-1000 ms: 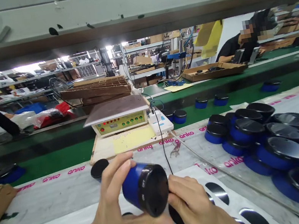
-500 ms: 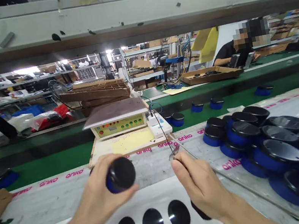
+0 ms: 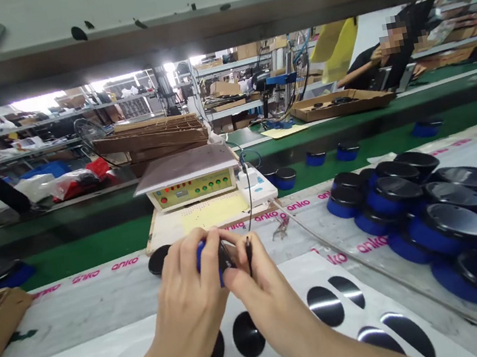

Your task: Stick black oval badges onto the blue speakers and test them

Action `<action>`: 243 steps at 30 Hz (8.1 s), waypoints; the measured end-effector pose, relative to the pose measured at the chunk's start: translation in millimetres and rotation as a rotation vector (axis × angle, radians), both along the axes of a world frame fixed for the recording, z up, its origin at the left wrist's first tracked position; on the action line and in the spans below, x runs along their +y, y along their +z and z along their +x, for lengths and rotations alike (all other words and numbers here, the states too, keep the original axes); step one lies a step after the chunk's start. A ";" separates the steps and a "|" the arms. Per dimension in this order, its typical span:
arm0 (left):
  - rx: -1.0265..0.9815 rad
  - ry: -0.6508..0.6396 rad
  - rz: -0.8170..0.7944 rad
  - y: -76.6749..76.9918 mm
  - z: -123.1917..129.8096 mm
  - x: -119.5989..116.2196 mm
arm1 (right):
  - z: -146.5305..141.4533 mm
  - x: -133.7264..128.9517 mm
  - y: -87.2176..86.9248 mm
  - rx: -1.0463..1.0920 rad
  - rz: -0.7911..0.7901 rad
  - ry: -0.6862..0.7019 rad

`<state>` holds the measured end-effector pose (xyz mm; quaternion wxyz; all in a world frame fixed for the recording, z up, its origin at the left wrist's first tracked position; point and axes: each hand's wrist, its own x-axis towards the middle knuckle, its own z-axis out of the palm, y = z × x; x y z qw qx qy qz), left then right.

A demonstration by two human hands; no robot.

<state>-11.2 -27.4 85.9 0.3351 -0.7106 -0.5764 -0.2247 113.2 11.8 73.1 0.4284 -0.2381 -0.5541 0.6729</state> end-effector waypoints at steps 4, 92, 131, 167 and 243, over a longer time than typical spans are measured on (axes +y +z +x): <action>0.095 0.040 0.032 0.9 10.8 4.8 | -8.9 1.7 -2.7 0.087 -0.176 -0.087; -0.462 0.086 -0.628 -30.7 -92.1 36.7 | 71.5 159.2 39.6 -0.745 0.540 -0.582; -1.107 -0.529 -0.518 17.8 -17.3 -23.5 | 52.1 17.2 36.8 -0.767 0.766 0.209; -0.274 -0.224 -0.458 -6.6 -36.5 20.6 | 72.6 39.2 -4.7 -0.863 1.227 -0.351; -0.374 -0.697 0.031 17.7 -9.2 -23.6 | 70.3 10.9 3.7 -0.749 0.852 0.069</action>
